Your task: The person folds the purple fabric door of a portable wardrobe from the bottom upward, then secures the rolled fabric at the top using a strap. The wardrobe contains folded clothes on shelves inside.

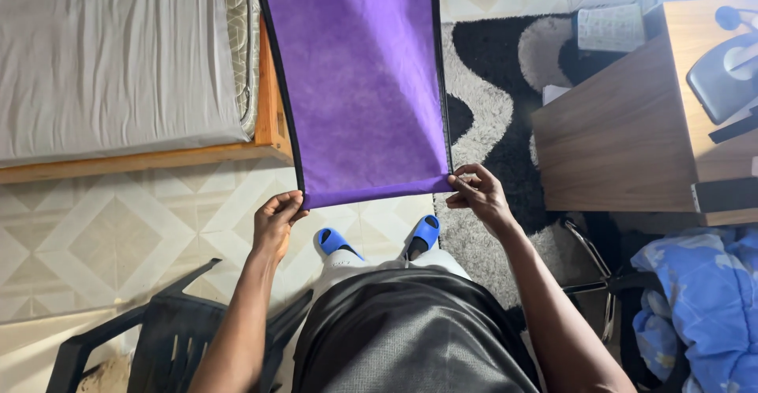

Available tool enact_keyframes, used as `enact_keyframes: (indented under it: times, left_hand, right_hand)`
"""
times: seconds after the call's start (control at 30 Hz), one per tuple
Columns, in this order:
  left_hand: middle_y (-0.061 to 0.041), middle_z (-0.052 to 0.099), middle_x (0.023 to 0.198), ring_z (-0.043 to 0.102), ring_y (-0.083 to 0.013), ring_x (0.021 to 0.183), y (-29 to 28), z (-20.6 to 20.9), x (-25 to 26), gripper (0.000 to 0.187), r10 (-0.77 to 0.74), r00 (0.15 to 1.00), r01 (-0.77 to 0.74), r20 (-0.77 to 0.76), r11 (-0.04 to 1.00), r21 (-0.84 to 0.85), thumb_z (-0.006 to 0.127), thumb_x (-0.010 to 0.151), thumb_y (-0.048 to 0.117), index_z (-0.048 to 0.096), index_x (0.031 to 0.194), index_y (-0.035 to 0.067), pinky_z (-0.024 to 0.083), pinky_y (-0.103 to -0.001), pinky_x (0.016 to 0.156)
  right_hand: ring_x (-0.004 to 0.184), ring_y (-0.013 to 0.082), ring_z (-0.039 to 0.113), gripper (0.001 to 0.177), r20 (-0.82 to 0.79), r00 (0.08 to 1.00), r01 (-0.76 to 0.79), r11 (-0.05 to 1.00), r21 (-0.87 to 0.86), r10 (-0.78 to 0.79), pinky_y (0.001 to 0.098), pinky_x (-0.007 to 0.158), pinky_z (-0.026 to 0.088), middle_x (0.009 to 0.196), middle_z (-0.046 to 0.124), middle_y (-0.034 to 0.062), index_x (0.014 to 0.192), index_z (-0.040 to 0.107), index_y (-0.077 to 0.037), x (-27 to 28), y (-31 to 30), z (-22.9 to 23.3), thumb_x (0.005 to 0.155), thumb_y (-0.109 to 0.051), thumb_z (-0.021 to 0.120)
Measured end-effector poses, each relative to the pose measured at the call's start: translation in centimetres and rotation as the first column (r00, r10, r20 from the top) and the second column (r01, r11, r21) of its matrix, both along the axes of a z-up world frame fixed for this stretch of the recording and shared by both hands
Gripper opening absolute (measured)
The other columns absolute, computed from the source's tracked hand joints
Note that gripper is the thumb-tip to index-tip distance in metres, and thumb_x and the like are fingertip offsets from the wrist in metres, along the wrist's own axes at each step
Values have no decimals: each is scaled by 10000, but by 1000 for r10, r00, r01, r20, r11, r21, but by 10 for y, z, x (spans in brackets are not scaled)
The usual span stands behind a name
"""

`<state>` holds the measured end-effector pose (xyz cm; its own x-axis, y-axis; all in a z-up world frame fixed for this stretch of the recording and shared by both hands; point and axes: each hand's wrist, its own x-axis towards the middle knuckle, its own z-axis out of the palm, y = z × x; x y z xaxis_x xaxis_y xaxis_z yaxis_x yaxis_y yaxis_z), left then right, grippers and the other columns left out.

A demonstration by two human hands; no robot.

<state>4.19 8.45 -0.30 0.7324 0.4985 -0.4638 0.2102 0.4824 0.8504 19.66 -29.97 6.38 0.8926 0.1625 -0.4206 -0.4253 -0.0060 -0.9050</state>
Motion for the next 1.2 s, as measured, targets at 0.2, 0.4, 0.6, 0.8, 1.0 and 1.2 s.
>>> enact_keyframes:
  times: [0.2,0.4,0.6,0.8,1.0,1.2]
  left_hand:
    - [-131,633,1002,732,-223,957,-4,36,-8,435,-128,991,128,45,992,-7,797,838,-37,693,1261,-35,626,-380,961]
    - [-118,623,919,742,-248,839,1,43,-10,343,-124,992,124,22,992,4,755,912,34,701,1244,-36,657,-403,886]
    - [-156,655,898,750,-299,870,6,26,3,244,-52,998,53,34,998,-19,766,947,110,727,1136,-40,625,-487,952]
    - [-130,717,883,762,-273,840,8,23,14,223,25,1000,-25,-9,1000,-15,826,895,100,745,1077,2,648,-455,892]
    - [-99,672,827,745,-243,709,11,17,16,299,42,999,-42,-11,999,4,817,888,94,639,1126,61,681,-369,716]
    - [-76,676,861,740,-209,769,15,19,20,215,17,1000,-17,7,1000,20,821,886,88,711,1058,24,680,-330,751]
  right_hand:
    - [697,265,747,341,20,999,-39,999,-23,39,433,721,671,842,664,142,1137,656,-3,3,-4,8,905,-175,838]
    - [734,217,747,481,-16,990,-137,990,-18,137,405,773,662,860,654,96,1198,616,20,1,-2,31,798,-52,874]
    - [781,230,744,384,-61,993,-100,995,-12,99,427,798,653,935,708,172,1144,642,28,10,-2,19,906,-211,826]
    - [737,228,752,341,-62,997,36,999,14,-35,401,778,662,883,680,128,1030,609,32,10,6,10,885,-155,853]
    - [663,281,742,401,-41,999,13,1000,26,-12,444,685,671,849,668,180,1180,576,-6,13,14,25,898,-140,828]
    - [624,281,729,315,-8,998,-58,998,-33,57,450,637,671,822,612,162,1122,631,9,18,18,34,907,-131,814]
